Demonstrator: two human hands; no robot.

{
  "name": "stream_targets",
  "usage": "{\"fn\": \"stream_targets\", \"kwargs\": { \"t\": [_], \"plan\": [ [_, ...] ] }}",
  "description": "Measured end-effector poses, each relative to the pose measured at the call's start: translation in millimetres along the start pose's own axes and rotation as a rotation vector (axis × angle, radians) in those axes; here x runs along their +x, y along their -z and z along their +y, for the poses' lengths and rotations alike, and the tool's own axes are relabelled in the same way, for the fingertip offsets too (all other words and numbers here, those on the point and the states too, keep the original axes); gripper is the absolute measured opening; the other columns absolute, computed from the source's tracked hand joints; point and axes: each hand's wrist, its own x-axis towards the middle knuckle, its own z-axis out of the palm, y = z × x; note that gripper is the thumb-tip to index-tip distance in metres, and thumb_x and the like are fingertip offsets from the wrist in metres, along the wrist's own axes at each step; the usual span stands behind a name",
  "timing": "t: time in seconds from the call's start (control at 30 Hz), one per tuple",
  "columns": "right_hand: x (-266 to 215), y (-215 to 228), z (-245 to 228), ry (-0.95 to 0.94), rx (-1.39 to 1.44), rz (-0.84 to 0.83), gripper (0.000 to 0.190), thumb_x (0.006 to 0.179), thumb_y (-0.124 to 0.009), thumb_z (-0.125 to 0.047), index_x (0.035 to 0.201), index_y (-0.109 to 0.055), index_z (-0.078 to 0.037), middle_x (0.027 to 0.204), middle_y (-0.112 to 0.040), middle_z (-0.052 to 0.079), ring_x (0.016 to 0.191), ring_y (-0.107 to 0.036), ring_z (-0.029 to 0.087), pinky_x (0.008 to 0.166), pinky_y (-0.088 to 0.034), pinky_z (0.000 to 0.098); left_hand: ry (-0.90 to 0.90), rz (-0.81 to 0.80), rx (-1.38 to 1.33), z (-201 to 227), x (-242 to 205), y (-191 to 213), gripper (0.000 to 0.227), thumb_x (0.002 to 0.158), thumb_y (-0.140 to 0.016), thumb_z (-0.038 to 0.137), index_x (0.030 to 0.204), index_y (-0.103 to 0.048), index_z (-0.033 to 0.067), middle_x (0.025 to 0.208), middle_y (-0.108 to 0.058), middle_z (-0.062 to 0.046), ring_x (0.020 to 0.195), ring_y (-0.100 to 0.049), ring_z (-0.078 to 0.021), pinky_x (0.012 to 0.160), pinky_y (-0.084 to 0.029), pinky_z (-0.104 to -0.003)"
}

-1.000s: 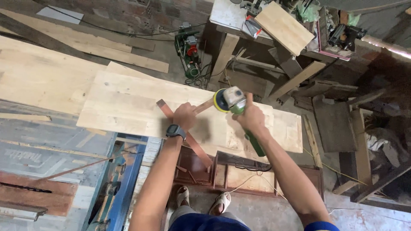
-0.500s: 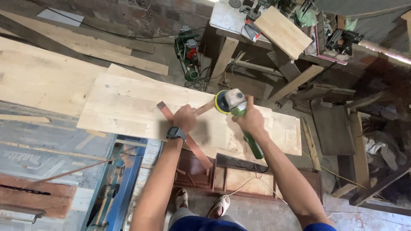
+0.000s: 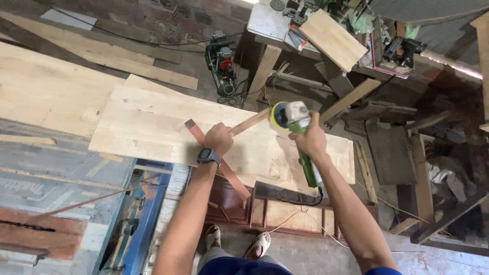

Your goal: The person cuts a small wooden piece with a jigsaw, applies glue to it, and then sands the piece with an orbital sander. The person handles the wood and tools directly, moving between a workbench and a larger wooden surface.

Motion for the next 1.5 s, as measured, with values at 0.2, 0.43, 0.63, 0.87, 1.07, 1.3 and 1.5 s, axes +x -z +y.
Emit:
{"fn": "stream_targets", "kwargs": {
  "t": [0.2,0.43,0.63,0.87,1.07,1.3,1.5],
  "plan": [
    [-19,-22,-14,0.108,-0.076,-0.107,0.086,0.079,-0.082,-0.029,0.143,-0.025,-0.03,0.115,-0.07,0.026,0.117,-0.066,0.048,0.102,-0.05,0.06,0.067,0.028,-0.038,12,-9,9,0.027,0.091,-0.063,0.034,0.081,-0.066,0.0093,0.077,-0.066,-0.012,0.08,-0.071,-0.0308,0.076,-0.058,-0.043],
    [-14,-37,-19,0.149,-0.165,-0.172,0.086,0.079,-0.077,-0.035,0.145,-0.022,-0.034,0.118,-0.07,0.02,0.118,-0.066,0.044,0.102,-0.051,0.0568,-0.044,0.04,-0.062,12,-8,15,0.031,0.095,-0.064,0.028,0.072,-0.074,0.0102,0.066,-0.069,-0.013,0.068,-0.07,-0.0291,0.068,-0.057,-0.04],
    [7,-20,-3,0.054,-0.102,-0.077,0.086,0.078,-0.082,-0.034,0.141,-0.025,-0.033,0.118,-0.07,0.022,0.119,-0.065,0.045,0.103,-0.049,0.0571,-0.082,-0.012,-0.073,-4,6,-1,0.029,0.097,-0.064,0.033,0.087,-0.081,0.0125,0.074,-0.073,-0.014,0.077,-0.073,-0.0344,0.073,-0.06,-0.045],
    [-16,-21,-16,0.069,-0.02,-0.102,0.085,0.079,-0.083,-0.03,0.141,-0.025,-0.032,0.118,-0.069,0.025,0.121,-0.064,0.048,0.106,-0.048,0.0584,0.088,-0.083,-0.111,13,4,22,0.029,0.088,-0.073,0.049,0.097,-0.084,0.0236,0.09,-0.079,-0.008,0.093,-0.074,-0.0343,0.082,-0.061,-0.045],
    [-8,-38,-26,0.102,-0.142,-0.175,0.083,0.077,-0.079,-0.039,0.141,-0.026,-0.037,0.116,-0.071,0.017,0.118,-0.067,0.042,0.104,-0.051,0.0536,0.095,-0.164,-0.215,54,-37,79,0.075,0.078,-0.071,0.078,0.093,-0.082,0.0054,0.086,-0.079,-0.018,0.091,-0.075,-0.0378,0.082,-0.059,-0.044],
    [22,-23,-9,0.047,-0.138,-0.116,0.087,0.078,-0.082,-0.035,0.143,-0.025,-0.034,0.119,-0.07,0.022,0.119,-0.066,0.045,0.104,-0.05,0.0562,0.122,-0.099,-0.134,14,4,27,0.026,0.086,-0.077,0.042,0.102,-0.082,0.0216,0.099,-0.079,-0.01,0.103,-0.072,-0.0395,0.09,-0.06,-0.046],
    [24,-4,12,-0.025,0.059,-0.041,0.087,0.074,-0.084,-0.034,0.141,-0.029,-0.031,0.119,-0.069,0.019,0.118,-0.066,0.043,0.103,-0.048,0.055,0.088,-0.105,-0.049,14,-3,6,0.021,0.091,-0.074,0.033,0.108,-0.081,0.0227,0.104,-0.08,-0.007,0.106,-0.073,-0.0364,0.095,-0.059,-0.047]
  ]
}}
